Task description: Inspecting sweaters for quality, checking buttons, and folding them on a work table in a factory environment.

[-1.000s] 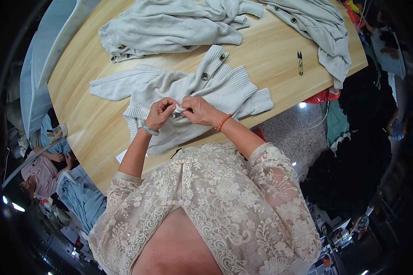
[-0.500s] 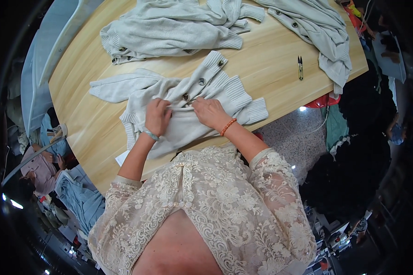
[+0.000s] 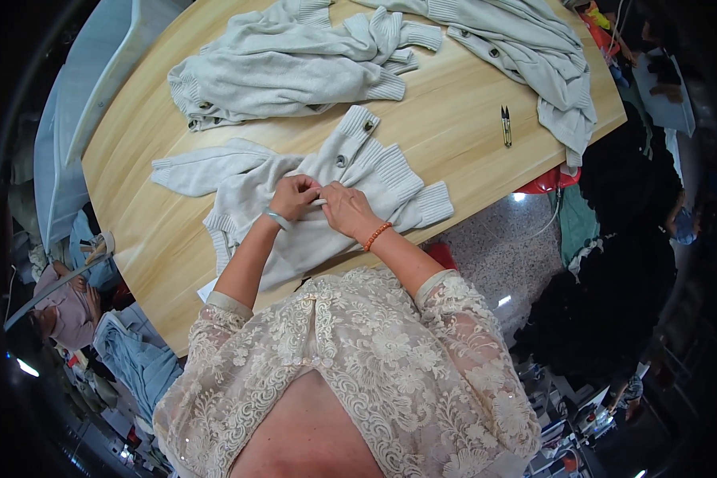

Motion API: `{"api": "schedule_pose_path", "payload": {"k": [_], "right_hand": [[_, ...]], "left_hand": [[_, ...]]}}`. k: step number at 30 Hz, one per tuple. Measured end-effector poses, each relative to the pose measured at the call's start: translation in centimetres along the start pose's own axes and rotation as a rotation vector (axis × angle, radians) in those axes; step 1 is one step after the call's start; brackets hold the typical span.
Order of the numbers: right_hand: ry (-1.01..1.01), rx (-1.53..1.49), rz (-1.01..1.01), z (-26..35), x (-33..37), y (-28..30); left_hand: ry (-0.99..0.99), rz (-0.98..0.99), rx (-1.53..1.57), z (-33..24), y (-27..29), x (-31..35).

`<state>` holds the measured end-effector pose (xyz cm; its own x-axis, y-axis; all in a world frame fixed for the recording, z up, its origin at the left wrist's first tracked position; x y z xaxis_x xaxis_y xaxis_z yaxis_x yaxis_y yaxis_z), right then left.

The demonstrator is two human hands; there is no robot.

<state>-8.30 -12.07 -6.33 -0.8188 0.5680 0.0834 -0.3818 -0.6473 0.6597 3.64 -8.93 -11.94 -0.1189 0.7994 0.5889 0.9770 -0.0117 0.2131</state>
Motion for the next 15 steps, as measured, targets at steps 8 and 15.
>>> {"api": "schedule_pose_path", "payload": {"k": [8,15], "right_hand": [[0.078,-0.08,-0.132,0.6,0.4,1.0],[0.01,-0.081,0.161,0.5,-0.1,-0.4]], "left_hand": [[0.095,0.142,0.25,0.5,0.2,1.2],[-0.223,0.102,-0.07,-1.5,0.1,4.4]]}}
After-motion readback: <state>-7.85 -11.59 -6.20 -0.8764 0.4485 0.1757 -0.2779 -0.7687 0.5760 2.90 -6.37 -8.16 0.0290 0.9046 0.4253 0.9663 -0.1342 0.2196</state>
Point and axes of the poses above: each hand's wrist, its own x-axis away from the middle knuckle, its own y-axis out of the back of the hand, z = x × y, the point moved 8 cm from there along -x, towards the middle knuckle, and after that the axes turned 5 degrees about y, right-handed, at the moved point
